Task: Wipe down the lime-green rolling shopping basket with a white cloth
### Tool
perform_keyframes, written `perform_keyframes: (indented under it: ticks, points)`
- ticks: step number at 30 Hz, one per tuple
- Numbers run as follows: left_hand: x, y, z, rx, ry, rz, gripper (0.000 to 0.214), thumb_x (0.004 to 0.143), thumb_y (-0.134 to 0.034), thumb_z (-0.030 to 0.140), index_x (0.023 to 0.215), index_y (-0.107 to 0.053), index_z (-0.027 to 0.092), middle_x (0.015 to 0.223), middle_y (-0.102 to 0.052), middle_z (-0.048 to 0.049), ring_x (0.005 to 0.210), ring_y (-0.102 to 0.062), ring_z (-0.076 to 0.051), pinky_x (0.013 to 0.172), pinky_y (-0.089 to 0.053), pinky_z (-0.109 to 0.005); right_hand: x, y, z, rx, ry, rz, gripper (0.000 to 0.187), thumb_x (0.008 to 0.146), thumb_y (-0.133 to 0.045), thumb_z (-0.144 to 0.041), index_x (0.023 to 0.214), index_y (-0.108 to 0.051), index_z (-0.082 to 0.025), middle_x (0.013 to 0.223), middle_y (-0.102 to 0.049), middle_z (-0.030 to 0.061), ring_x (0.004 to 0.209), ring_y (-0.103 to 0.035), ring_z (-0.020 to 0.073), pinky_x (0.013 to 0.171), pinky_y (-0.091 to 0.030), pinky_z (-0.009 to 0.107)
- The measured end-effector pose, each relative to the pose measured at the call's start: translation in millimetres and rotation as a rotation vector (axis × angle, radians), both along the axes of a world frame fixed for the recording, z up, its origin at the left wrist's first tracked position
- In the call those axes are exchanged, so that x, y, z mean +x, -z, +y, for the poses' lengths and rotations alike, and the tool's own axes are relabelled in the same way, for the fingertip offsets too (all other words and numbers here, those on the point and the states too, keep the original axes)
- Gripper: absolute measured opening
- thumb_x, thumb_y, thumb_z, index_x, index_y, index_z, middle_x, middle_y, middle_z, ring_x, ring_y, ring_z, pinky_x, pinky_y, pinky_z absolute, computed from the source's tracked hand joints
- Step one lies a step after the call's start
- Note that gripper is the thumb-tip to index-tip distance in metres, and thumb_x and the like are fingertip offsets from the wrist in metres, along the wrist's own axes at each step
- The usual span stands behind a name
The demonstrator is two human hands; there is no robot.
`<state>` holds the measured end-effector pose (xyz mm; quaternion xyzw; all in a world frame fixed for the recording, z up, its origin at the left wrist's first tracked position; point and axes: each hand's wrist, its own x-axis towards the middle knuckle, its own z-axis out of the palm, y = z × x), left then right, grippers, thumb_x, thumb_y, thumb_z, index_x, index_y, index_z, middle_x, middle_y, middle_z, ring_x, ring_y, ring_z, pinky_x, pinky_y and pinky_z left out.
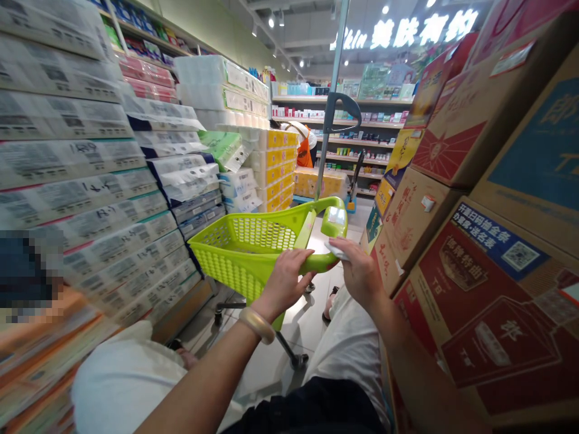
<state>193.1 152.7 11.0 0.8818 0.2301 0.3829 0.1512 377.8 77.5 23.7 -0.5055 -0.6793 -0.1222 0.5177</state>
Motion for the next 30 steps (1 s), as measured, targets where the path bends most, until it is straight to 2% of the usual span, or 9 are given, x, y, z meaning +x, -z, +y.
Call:
perform_keyframes:
  ticks: [4,9,12,16,18,22,25,27,30]
  points:
    - [-3.2,-0.1,0.1,0.009,-0.016,-0.020,0.033,0.088,-0.060,0.025,0.121,-0.059,0.023,0.114,-0.067,-0.0088,0.107,-0.060,-0.027,0.098,-0.046,-0.046,-10.7,3.8,-1.3,0.022,0.013,0.016,0.040,0.091,-0.044,-0.009,0.120,-0.066,-0.025,0.118,-0.071,0.0082,0.120,-0.063,0.0223,0.107,-0.050,0.045]
    - [-10.2,-1.1,0.9,0.035,0.020,-0.039,0.029,0.093,-0.055,0.035,0.117,-0.060,0.021,0.113,-0.067,-0.0102,0.106,-0.060,-0.026,0.097,-0.046,-0.044,-36.7,5.2,-13.4,-0.009,-0.147,-0.122,0.047,0.091,-0.043,-0.006,0.130,-0.061,-0.028,0.127,-0.068,0.0054,0.128,-0.057,0.0209,0.113,-0.043,0.047]
    - [-15.5,-2.5,0.6,0.022,0.016,-0.038,0.028,0.091,-0.059,0.030,0.117,-0.060,0.020,0.112,-0.068,-0.0095,0.106,-0.060,-0.026,0.097,-0.046,-0.044,-24.3,2.2,-11.9,-0.020,-0.182,-0.091,0.043,0.094,-0.044,-0.009,0.128,-0.062,-0.027,0.126,-0.069,0.0067,0.127,-0.058,0.0214,0.112,-0.044,0.047]
    - [-21.6,-3.4,-0.9,0.000,0.001,-0.035,0.029,0.087,-0.062,0.022,0.117,-0.061,0.022,0.112,-0.068,-0.0084,0.107,-0.060,-0.026,0.098,-0.046,-0.044,-8.9,0.5,-5.2,0.018,-0.085,0.030,0.035,0.096,-0.045,-0.013,0.121,-0.066,-0.025,0.120,-0.071,0.0090,0.121,-0.063,0.0222,0.108,-0.048,0.045]
    - [-23.8,-2.9,-1.1,0.003,0.004,-0.044,0.029,0.088,-0.061,0.024,0.117,-0.061,0.021,0.112,-0.068,-0.0087,0.107,-0.060,-0.026,0.098,-0.045,-0.043,-15.7,1.3,-6.0,0.018,-0.089,0.025,0.036,0.095,-0.046,-0.013,0.122,-0.066,-0.025,0.121,-0.071,0.0086,0.122,-0.062,0.0221,0.109,-0.047,0.045]
    - [-28.2,-0.9,0.3,0.021,0.029,-0.065,0.030,0.092,-0.058,0.036,0.116,-0.061,0.019,0.111,-0.068,-0.0104,0.105,-0.060,-0.026,0.097,-0.045,-0.044,-38.9,1.9,-13.4,-0.023,-0.216,-0.090,0.043,0.094,-0.045,-0.010,0.130,-0.061,-0.028,0.128,-0.068,0.0061,0.129,-0.056,0.0210,0.114,-0.042,0.047]
    - [-32.8,-0.9,-0.1,0.011,0.030,-0.069,0.030,0.092,-0.058,0.036,0.116,-0.060,0.019,0.111,-0.068,-0.0102,0.106,-0.059,-0.027,0.098,-0.044,-0.045,-36.9,0.7,-13.7,-0.040,-0.265,-0.087,0.042,0.096,-0.043,-0.011,0.130,-0.061,-0.028,0.127,-0.068,0.0066,0.129,-0.057,0.0209,0.113,-0.043,0.048]
    - [-36.2,-2.2,-1.9,-0.006,0.024,-0.065,0.028,0.091,-0.059,0.031,0.117,-0.060,0.020,0.111,-0.067,-0.0091,0.106,-0.059,-0.026,0.098,-0.043,-0.045,-27.3,0.1,-10.5,-0.037,-0.243,-0.040,0.040,0.096,-0.043,-0.013,0.128,-0.062,-0.026,0.126,-0.069,0.0076,0.127,-0.058,0.0215,0.111,-0.045,0.047]
    - [-40.4,-4.5,-4.8,-0.027,0.016,-0.058,0.027,0.089,-0.060,0.027,0.116,-0.060,0.022,0.111,-0.068,-0.0077,0.106,-0.059,-0.026,0.098,-0.043,-0.045,-19.9,0.0,-6.9,-0.009,-0.140,0.043,0.037,0.096,-0.044,-0.014,0.124,-0.065,-0.026,0.123,-0.070,0.0081,0.124,-0.060,0.0216,0.108,-0.049,0.045]
